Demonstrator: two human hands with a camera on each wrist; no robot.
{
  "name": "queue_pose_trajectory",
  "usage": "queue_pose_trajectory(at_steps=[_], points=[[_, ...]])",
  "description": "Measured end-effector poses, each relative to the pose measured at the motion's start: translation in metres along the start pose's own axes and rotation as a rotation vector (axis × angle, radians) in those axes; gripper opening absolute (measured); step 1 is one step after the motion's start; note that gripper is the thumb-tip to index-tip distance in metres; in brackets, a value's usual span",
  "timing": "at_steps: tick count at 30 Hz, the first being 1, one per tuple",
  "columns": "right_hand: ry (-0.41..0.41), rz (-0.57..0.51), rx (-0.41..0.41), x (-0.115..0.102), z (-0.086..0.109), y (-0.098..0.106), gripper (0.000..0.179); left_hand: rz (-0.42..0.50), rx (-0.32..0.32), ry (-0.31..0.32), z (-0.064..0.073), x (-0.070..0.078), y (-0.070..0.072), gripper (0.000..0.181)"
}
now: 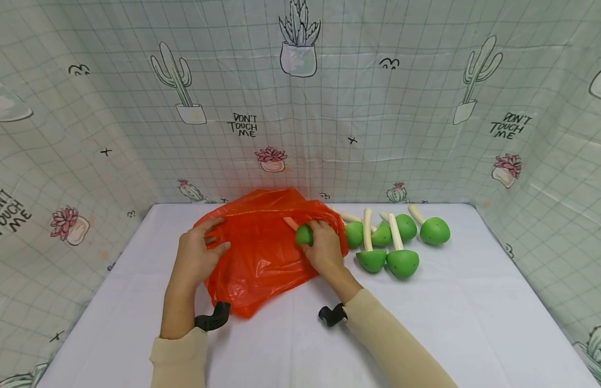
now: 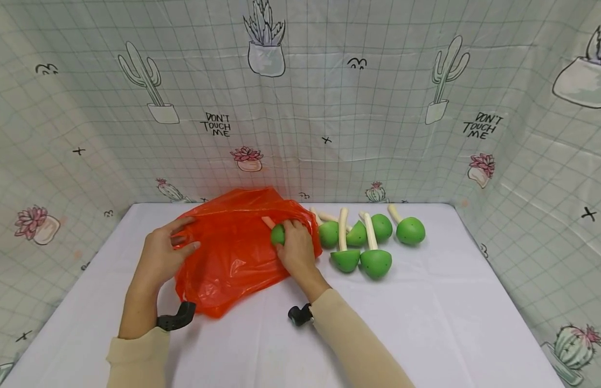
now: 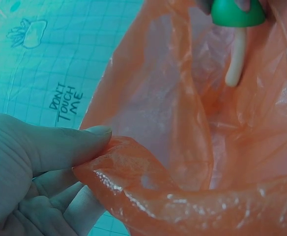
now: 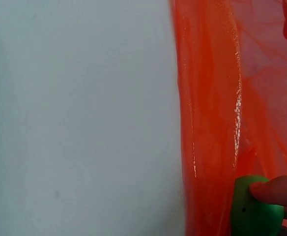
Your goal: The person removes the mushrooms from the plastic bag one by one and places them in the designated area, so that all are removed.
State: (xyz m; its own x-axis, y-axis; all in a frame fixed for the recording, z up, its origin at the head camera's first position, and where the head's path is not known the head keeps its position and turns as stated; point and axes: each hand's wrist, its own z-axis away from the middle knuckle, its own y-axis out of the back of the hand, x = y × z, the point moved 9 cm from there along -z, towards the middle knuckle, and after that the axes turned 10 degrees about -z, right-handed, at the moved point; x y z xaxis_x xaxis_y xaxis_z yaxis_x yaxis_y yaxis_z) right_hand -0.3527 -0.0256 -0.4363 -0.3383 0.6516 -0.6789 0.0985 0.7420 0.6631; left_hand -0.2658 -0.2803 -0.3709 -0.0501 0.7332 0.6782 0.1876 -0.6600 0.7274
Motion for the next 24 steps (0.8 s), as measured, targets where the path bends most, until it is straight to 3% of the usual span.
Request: queue_pose_trajectory(at_steps=[14, 24], points=[[0.067, -0.133, -0.002, -0.018, 0.017, 0.018, 0.053, -0.02, -0.009, -0.027, -0.002, 0.005, 0.001, 0.059], [0.064, -0.332, -0.049, -0.032, 0.038, 0.054, 0.052, -0.031, -0.009, -0.021, 0.0, 0.006, -0.001, 0.059]])
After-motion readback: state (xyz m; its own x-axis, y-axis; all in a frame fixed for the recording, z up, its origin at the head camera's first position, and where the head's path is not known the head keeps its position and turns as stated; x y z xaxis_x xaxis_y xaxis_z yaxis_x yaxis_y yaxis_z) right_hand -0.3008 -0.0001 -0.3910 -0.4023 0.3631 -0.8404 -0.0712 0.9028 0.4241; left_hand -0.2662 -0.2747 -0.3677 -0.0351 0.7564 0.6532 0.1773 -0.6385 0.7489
